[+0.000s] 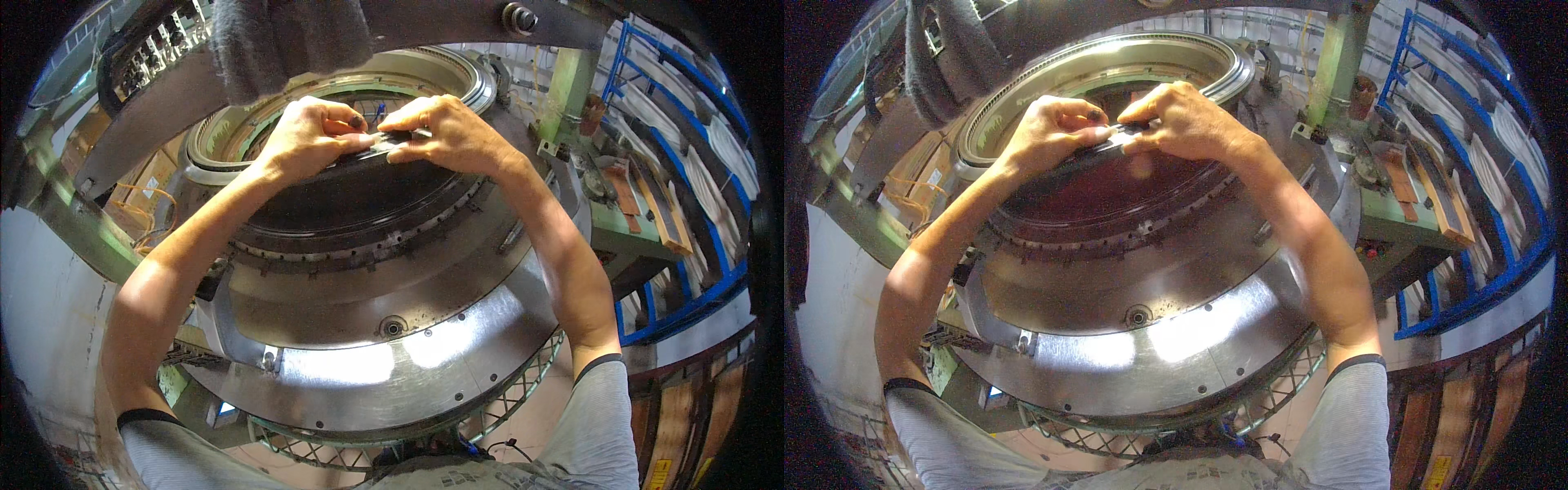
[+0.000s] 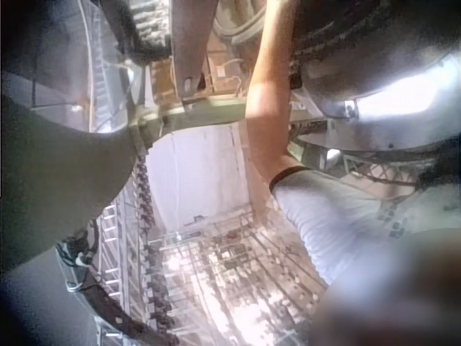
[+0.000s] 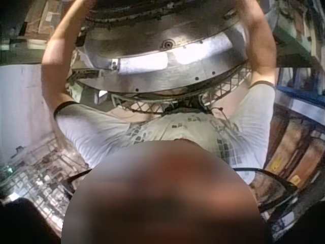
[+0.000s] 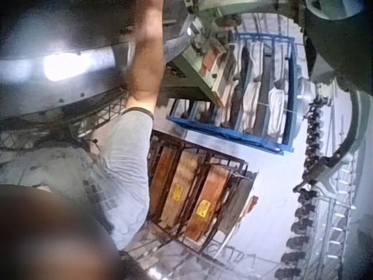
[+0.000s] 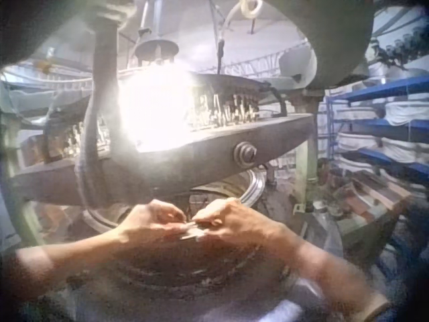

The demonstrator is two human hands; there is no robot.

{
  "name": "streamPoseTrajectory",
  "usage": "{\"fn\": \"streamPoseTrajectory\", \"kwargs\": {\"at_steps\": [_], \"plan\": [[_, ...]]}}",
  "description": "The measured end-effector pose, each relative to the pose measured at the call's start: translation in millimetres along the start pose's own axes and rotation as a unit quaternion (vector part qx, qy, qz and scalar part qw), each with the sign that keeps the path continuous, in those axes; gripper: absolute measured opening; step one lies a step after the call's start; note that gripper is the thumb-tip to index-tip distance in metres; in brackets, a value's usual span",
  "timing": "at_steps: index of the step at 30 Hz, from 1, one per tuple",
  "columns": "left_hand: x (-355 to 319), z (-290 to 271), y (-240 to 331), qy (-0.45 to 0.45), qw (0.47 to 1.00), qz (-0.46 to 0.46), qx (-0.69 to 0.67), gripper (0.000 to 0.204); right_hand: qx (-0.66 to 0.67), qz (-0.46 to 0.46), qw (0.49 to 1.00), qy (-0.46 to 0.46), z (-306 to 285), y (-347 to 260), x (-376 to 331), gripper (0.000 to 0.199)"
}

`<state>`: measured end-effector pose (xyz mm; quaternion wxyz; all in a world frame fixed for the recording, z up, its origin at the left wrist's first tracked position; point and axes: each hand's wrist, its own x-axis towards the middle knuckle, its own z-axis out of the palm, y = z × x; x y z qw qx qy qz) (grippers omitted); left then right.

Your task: The person repeatedly picks up small cylindrical metal parts from a tray, aligns them by hand, and places them into slots around the rim of a large circular metal machine. The person continues this cycle of picking, aligning, and inserting throughout the clip.

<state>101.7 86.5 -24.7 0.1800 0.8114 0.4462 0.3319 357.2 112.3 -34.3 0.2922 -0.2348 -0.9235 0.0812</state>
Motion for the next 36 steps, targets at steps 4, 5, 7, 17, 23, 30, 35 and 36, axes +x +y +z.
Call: {"fn": "streamPoseTrajectory", "kwargs": {"at_steps": [4,5,7,17,23,30,35,36], "plan": [[1.8,11.2,3.3,0.034,0.997,0.071,-0.016,0.022,0.004,-0.018,1.000,-0.001,-0.1,7.8,-1.2,0.049],[1.8,12.7,4.1,0.040,0.996,0.072,-0.030,0.022,0.008,-0.014,1.000,0.007,-1.0,10.3,-1.7,0.048],[1.6,15.0,6.1,0.048,0.996,0.077,-0.009,0.022,0.029,-0.021,0.999,0.020,-2.8,14.5,-3.2,0.045],[9.9,25.5,25.3,0.049,0.993,0.032,0.102,0.033,-0.017,-0.028,0.999,0.039,-8.5,21.7,-7.5,0.045],[17.3,29.4,31.4,0.059,0.987,0.022,0.149,0.040,-0.065,0.037,0.975,0.207,-22.5,-19.1,-77.1,0.034],[35.5,38.0,36.2,0.056,0.967,0.041,0.244,0.052,0.076,0.110,0.966,0.220,28.7,-77.9,-160.4,0.016],[17.4,23.1,30.7,0.040,0.957,0.064,0.278,0.049,0.066,0.170,0.957,0.227,50.7,-103.6,-214.6,0.012],[10.2,16.6,27.9,0.041,0.955,0.073,0.285,0.048,0.051,0.161,0.956,0.241,52.9,-106.7,-224.9,0.013]]}}
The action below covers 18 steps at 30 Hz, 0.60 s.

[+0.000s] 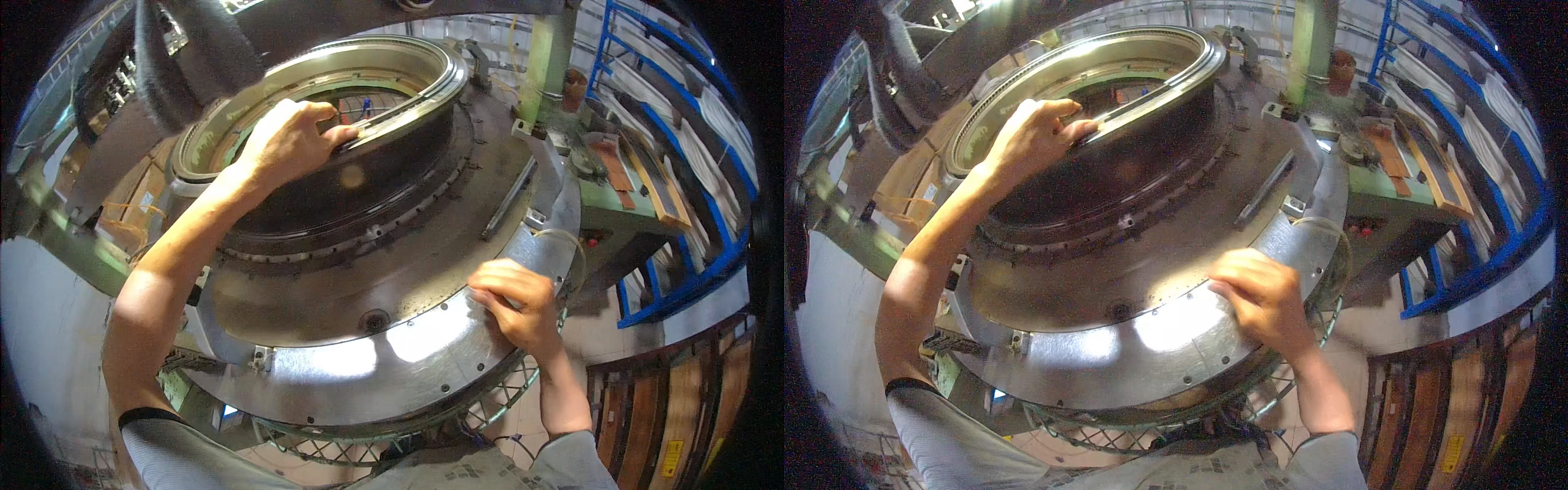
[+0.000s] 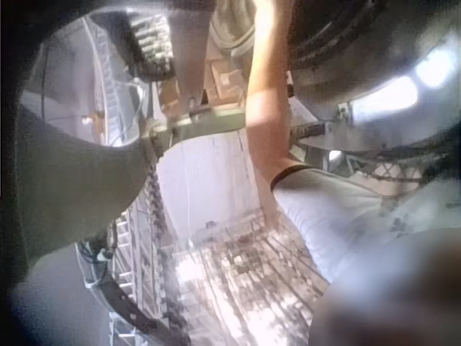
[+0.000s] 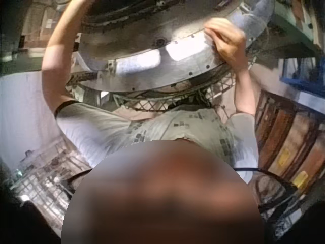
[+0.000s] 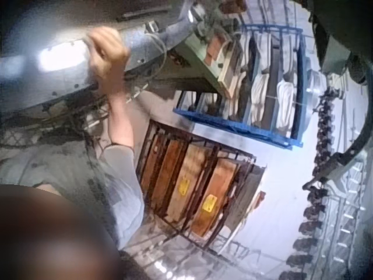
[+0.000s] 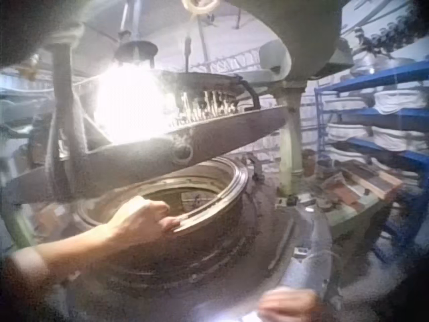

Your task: The person repeatedly picks up small cylindrical metal parts from a tray, aligns them by hand, and places them into slots around the rim of a large circular metal machine. The person continues this cycle of picking, aligning, and inserting throughout the clip.

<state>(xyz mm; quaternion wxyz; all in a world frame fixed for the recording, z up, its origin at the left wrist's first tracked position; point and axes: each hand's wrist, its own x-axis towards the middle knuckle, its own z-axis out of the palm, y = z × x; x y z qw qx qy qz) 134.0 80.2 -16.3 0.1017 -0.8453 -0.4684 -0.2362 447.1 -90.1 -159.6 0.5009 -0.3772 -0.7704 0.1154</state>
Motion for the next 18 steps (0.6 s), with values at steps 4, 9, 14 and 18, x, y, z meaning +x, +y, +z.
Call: {"fn": "streamPoseTrajectory", "kwargs": {"at_steps": [4,9,14,18], "plan": [[-27.4,-23.2,-26.1,-0.033,0.999,-0.027,-0.020,0.046,-0.004,0.040,0.999,0.017,-16.3,-2.6,-35.6,0.013],[-53.3,-35.9,-51.2,-0.034,0.997,-0.060,-0.039,0.047,0.001,0.091,0.995,0.049,-30.7,-15.1,-66.5,0.014],[-56.0,-33.4,-58.7,-0.022,0.998,-0.038,-0.045,0.043,-0.015,0.114,0.990,0.076,-44.7,-27.1,-91.2,0.016],[-42.6,-28.9,-56.8,-0.028,0.999,-0.001,-0.018,0.043,-0.070,0.136,0.985,0.082,-65.1,-38.3,-115.2,0.014]]}}
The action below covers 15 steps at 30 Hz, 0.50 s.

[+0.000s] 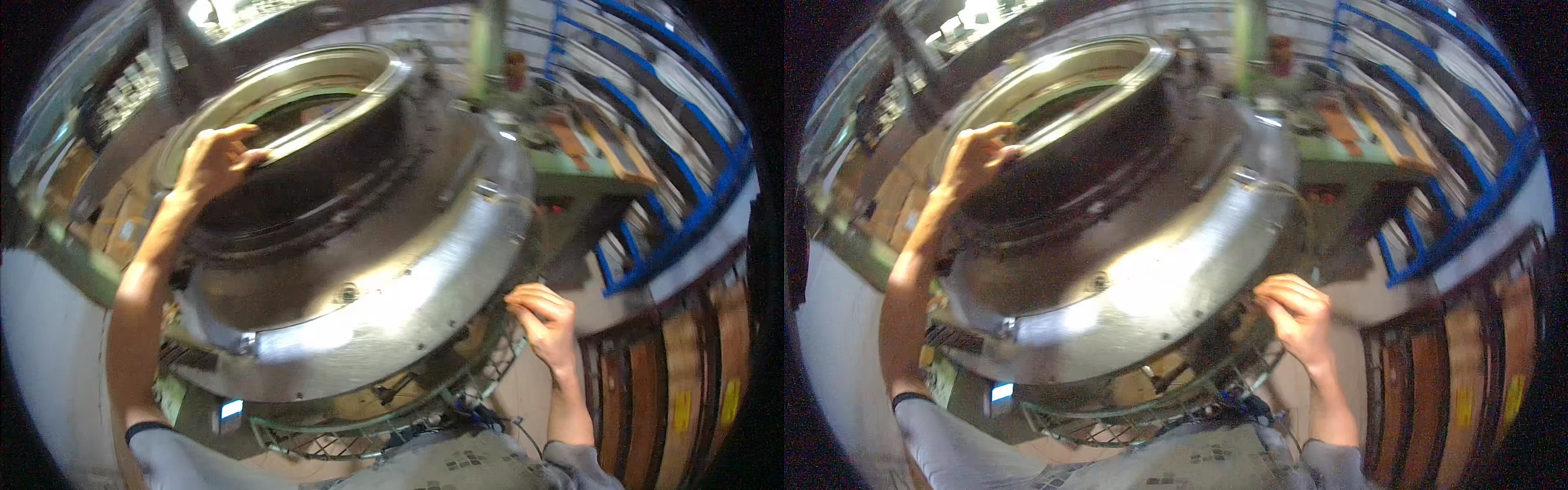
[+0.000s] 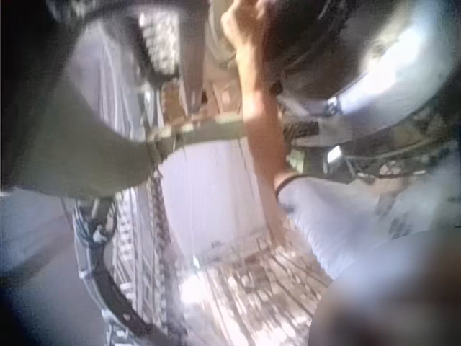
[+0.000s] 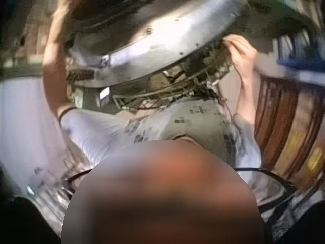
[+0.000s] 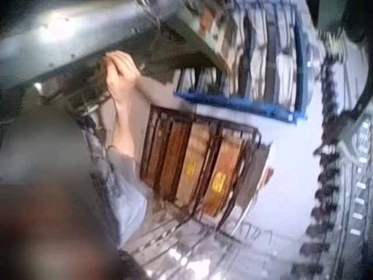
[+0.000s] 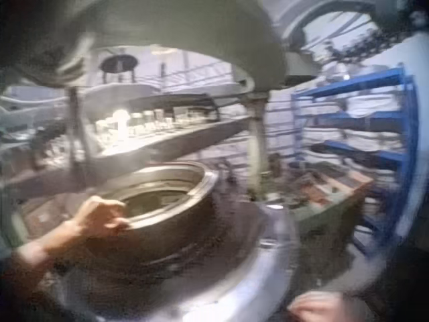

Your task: The person repeatedly picks up small cylindrical metal parts from a tray, aligns them by hand, and places them into slots around the rim of a large circular metal machine. The person continues this cycle of picking, aligning, and inserting throughout the clip.

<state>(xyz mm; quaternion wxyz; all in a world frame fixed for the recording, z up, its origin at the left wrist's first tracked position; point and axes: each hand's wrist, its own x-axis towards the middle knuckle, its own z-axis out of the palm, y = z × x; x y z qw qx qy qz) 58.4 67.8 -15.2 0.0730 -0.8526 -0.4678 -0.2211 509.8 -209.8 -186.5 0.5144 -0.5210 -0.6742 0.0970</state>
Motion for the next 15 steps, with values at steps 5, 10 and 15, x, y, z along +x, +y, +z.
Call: {"fn": "streamPoseTrajectory", "kwargs": {"at_steps": [5,10,15], "plan": [[14.5,16.1,10.3,0.048,0.998,0.044,-0.015,0.044,0.010,0.023,1.000,0.009,-31.2,5.9,-26.1,0.009],[26.2,37.8,18.0,0.088,0.982,-0.048,-0.163,0.045,0.026,0.047,0.999,0.002,-59.6,42.9,-27.5,0.007],[19.9,34.4,3.6,0.036,0.994,-0.038,-0.095,0.052,0.033,0.018,0.999,-0.005,-97.8,102.4,11.2,0.009]]}}
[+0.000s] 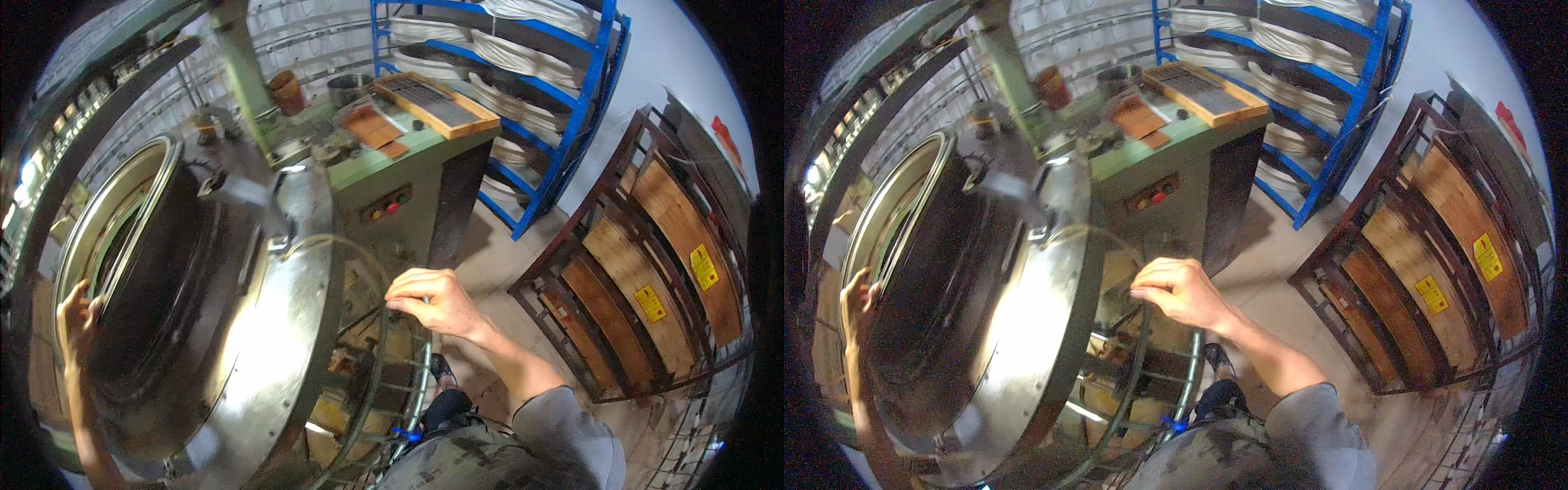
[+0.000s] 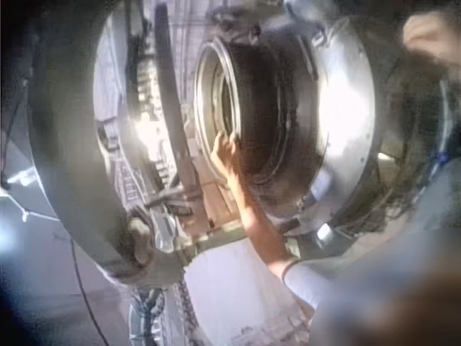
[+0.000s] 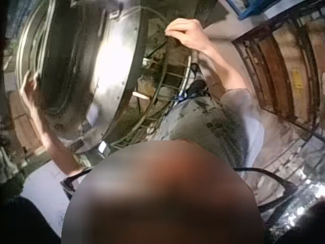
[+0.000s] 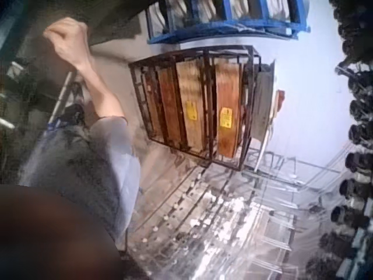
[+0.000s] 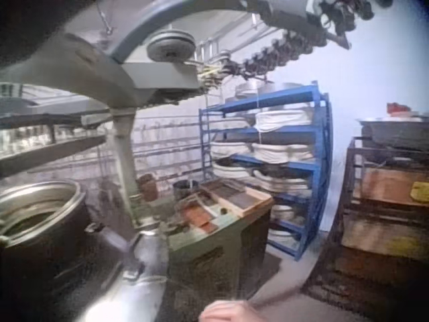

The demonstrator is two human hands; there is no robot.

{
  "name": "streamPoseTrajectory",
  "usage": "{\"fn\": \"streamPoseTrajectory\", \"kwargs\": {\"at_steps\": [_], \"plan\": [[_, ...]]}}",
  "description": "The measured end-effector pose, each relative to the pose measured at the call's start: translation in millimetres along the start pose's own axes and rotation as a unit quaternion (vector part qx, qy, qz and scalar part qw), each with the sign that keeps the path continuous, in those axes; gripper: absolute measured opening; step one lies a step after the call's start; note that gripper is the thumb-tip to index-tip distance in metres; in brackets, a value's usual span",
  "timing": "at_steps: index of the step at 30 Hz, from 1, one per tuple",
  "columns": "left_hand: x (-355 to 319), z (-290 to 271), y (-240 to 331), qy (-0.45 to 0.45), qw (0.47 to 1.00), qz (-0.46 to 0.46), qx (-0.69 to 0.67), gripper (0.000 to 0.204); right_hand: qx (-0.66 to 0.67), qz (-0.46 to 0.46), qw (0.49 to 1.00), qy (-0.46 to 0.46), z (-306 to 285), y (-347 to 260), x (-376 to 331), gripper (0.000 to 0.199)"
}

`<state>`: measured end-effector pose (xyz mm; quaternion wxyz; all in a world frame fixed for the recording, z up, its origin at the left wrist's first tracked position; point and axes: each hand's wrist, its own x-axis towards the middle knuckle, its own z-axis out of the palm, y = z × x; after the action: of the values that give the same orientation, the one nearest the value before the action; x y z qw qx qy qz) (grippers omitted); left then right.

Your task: The person repeatedly picks up small cylindrical metal parts from a tray, aligns them by hand, and places them into slots around the rim of a large circular metal machine. The person continues this cycle of picking, aligning, and inserting throughout the clip.

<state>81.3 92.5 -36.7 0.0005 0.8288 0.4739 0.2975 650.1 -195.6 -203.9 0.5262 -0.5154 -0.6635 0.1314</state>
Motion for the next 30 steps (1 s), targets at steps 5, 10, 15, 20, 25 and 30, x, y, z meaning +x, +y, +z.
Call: {"fn": "streamPoseTrajectory", "kwargs": {"at_steps": [5,10,15,20,25,30], "plan": [[-8.3,0.2,-2.2,0.009,0.996,-0.067,0.060,0.054,-0.038,-0.060,0.997,-0.015,-83.7,88.9,77.5,0.010],[-25.5,15.6,55.0,0.128,0.988,-0.047,0.068,0.050,-0.164,0.071,0.980,0.090,-218.9,217.0,193.9,0.021],[-37.4,71.2,135.0,0.228,0.973,-0.024,0.019,0.046,-0.384,0.120,0.913,0.068,-317.5,335.4,316.0,0.038],[-28.4,149.8,256.1,0.196,0.958,-0.140,0.157,0.039,-0.507,0.088,0.857,0.009,-310.9,397.6,345.3,0.041],[-5.3,197.9,350.0,0.199,0.973,-0.039,0.112,0.035,-0.562,0.020,0.827,0.003,-299.3,413.6,346.8,0.017],[-5.9,215.7,383.3,0.187,0.979,-0.077,0.014,0.030,-0.593,-0.063,0.802,-0.027,-303.3,415.3,345.1,0.012]]}}
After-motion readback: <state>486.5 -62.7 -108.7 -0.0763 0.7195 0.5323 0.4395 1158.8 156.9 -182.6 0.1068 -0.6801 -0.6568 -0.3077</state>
